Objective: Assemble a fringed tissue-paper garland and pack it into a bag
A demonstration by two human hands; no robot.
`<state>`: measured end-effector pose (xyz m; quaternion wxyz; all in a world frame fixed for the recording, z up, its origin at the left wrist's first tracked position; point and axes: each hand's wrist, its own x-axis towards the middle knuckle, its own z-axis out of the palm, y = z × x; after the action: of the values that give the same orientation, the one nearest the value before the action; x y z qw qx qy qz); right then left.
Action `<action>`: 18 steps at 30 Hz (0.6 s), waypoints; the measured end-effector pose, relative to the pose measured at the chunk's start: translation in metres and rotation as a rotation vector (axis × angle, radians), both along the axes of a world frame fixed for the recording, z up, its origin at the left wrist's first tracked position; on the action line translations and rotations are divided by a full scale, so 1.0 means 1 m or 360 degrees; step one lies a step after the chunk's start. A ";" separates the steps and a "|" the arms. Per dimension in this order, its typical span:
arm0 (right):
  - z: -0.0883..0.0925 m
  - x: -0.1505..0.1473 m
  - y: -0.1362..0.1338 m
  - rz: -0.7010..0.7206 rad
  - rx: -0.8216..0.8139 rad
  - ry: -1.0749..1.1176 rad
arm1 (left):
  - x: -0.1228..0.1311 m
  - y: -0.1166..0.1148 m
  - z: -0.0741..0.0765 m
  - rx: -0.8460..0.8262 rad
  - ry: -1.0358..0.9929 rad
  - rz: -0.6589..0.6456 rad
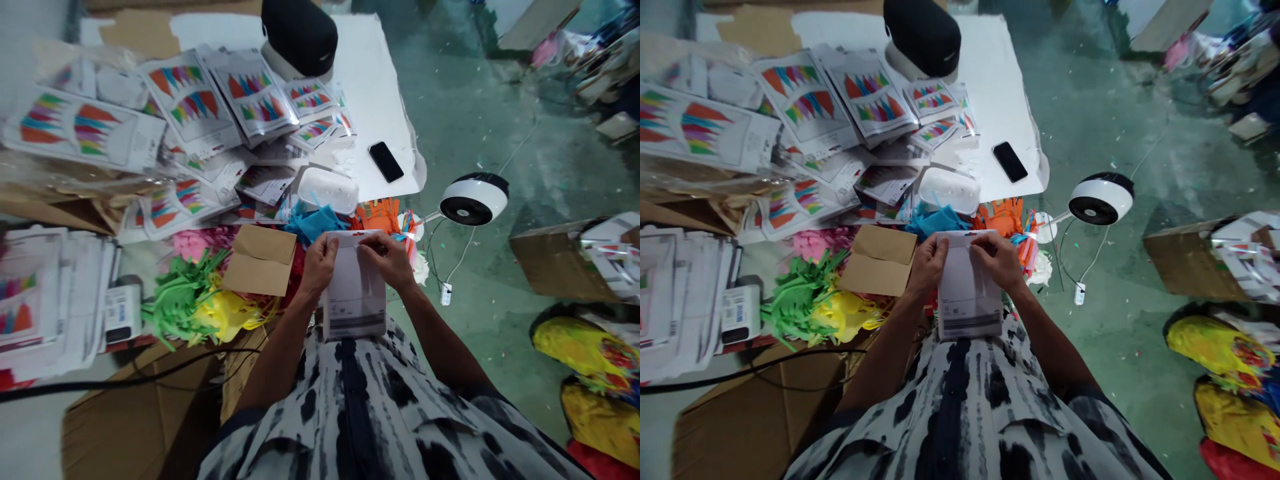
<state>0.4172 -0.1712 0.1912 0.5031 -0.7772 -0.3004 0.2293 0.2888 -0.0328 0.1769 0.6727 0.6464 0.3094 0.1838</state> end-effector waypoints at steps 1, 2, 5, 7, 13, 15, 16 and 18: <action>0.000 -0.003 0.000 -0.0011 -0.0008 -0.0048 | -0.001 -0.001 0.000 0.0000 -0.0001 -0.0004; 0.001 -0.005 -0.001 -0.0025 -0.0015 -0.0109 | -0.001 -0.001 0.001 -0.0010 -0.0003 -0.0007; 0.002 -0.014 -0.002 -0.0074 -0.0040 -0.0317 | -0.002 -0.004 0.001 -0.0079 -0.0017 -0.0016; 0.003 -0.020 -0.003 -0.0092 -0.0084 -0.0453 | -0.002 -0.005 0.000 -0.0118 -0.0026 -0.0019; 0.005 -0.020 -0.006 -0.0257 -0.0308 -0.0828 | -0.007 -0.003 -0.006 -0.0181 -0.0042 -0.0058; 0.006 -0.014 -0.008 -0.0191 -0.0310 -0.0891 | -0.008 -0.001 -0.006 -0.0206 -0.0042 -0.0071; 0.006 -0.010 -0.010 -0.0096 -0.0297 -0.0881 | -0.009 -0.001 -0.006 -0.0212 -0.0046 -0.0074; 0.007 -0.002 -0.012 0.0053 -0.0251 -0.0785 | -0.010 0.000 -0.004 -0.0197 -0.0052 -0.0073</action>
<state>0.4147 -0.1832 0.1985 0.3487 -0.8414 -0.4079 0.0639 0.2786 -0.0329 0.1732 0.7204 0.6075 0.2943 0.1595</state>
